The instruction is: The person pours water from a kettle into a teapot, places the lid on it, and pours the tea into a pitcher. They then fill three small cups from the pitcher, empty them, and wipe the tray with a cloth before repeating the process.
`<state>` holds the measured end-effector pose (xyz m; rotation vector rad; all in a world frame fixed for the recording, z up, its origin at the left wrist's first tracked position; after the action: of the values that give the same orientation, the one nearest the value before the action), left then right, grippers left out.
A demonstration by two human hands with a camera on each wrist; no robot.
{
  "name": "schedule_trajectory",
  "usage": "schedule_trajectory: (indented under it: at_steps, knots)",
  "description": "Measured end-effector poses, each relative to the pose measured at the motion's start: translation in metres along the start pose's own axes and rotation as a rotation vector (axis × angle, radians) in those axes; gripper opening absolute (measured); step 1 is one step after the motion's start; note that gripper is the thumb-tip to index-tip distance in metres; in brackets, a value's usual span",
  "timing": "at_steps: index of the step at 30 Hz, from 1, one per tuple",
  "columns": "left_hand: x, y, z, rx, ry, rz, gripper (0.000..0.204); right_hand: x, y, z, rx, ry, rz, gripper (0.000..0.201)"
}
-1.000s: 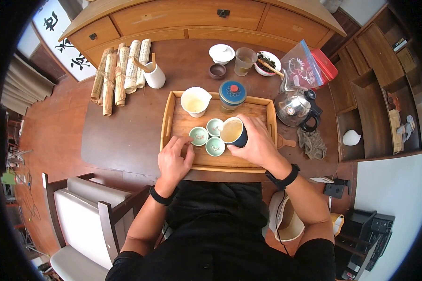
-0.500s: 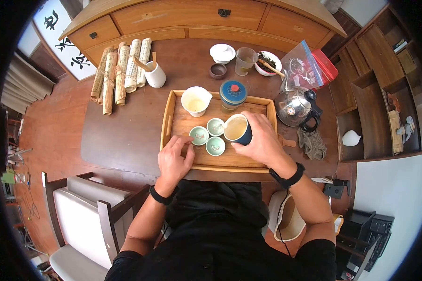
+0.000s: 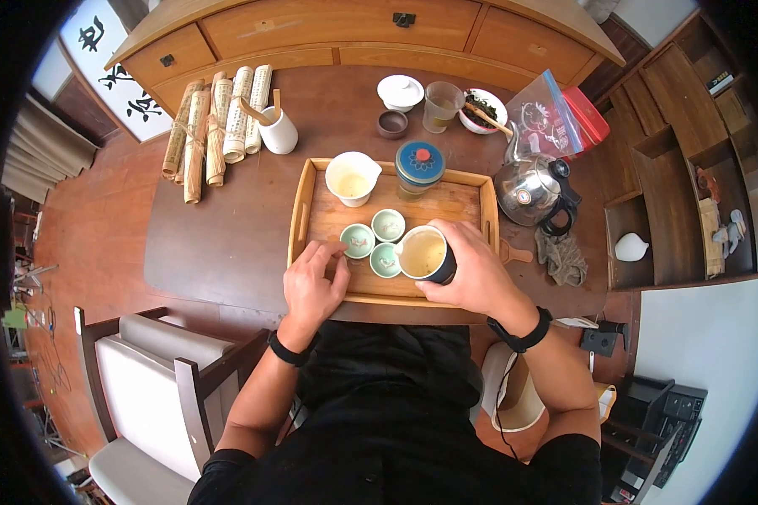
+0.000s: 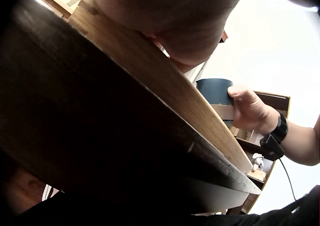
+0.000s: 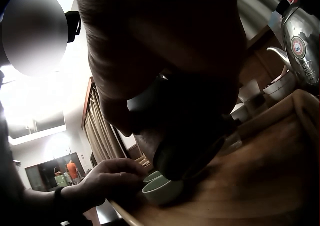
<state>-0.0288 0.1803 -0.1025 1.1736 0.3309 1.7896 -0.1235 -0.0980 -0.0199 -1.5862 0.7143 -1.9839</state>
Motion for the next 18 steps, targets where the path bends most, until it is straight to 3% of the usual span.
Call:
schedule_trajectory:
  at_steps: [5, 13, 18]
  knots:
    - [-0.0003, -0.0013, -0.0017, 0.027, -0.02, 0.007, 0.019, -0.0047, 0.0011, -0.0029, 0.059, -0.042, -0.1, 0.088]
    - [-0.0028, -0.0072, -0.0041, 0.107, -0.042, -0.006, 0.05, -0.0045, -0.0024, -0.0029, 0.086, -0.046, -0.147, 0.087]
    - [-0.0018, -0.0066, -0.0035, 0.119, -0.067, -0.001, 0.054, 0.0009, -0.0081, -0.0015, 0.102, -0.048, -0.183, 0.087]
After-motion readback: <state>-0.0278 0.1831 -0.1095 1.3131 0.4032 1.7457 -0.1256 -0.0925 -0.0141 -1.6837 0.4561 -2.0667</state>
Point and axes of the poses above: each hand's wrist, its own z-axis towards the middle knuckle, its own x-axis out of the back of the hand, y = z × x, the point moved 1 cm from there along z, towards the middle knuckle, and after that the axes turned 9 degrees about y, right-handed, at the moved point
